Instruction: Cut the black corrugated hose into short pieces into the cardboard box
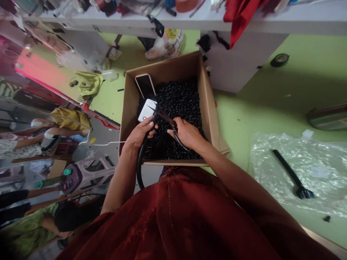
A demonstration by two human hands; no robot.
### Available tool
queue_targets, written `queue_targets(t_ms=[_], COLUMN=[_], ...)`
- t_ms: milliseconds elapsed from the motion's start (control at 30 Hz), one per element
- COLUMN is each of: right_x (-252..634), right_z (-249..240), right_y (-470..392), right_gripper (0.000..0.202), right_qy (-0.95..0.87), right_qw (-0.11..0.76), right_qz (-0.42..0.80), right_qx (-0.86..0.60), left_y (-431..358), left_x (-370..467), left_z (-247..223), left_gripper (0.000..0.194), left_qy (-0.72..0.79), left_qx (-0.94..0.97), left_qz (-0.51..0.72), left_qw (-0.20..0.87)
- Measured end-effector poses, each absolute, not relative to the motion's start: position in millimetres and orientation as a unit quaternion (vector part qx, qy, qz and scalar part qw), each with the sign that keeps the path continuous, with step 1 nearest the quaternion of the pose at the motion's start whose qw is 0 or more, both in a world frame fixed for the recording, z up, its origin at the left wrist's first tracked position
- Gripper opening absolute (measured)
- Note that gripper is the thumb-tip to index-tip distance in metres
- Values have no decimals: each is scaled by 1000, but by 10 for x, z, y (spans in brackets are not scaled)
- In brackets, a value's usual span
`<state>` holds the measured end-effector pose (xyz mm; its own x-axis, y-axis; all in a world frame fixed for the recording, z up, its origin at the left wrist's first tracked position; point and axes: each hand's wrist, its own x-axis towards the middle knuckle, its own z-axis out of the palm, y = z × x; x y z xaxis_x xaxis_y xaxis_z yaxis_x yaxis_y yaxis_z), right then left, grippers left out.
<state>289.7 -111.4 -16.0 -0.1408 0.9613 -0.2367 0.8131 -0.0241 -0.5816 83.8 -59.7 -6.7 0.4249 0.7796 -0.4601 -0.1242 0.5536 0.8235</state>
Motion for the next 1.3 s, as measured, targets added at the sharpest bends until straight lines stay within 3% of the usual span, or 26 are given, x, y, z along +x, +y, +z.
queue_targets(t_ms=[367, 733, 967, 1300], right_x=[2884, 2890, 2905, 2853], right_z=[-174, -147, -86, -59], right_y=[-1134, -1129, -1142, -1134], right_gripper=[51, 44, 31, 31], right_qy=[-702, -714, -726, -719], right_qw=[123, 116, 65, -27], right_qz=[330, 327, 301, 269], right_qx=[-619, -608, -615, -640], left_y=[-593, -591, -597, -575], left_x=[859, 836, 846, 863], left_z=[-35, -78, -70, -128], left_gripper=[42, 42, 44, 33], left_qy=[451, 442, 453, 520], left_qx=[375, 405, 407, 393], left_qz=[300, 264, 258, 238], left_qw=[752, 756, 750, 720])
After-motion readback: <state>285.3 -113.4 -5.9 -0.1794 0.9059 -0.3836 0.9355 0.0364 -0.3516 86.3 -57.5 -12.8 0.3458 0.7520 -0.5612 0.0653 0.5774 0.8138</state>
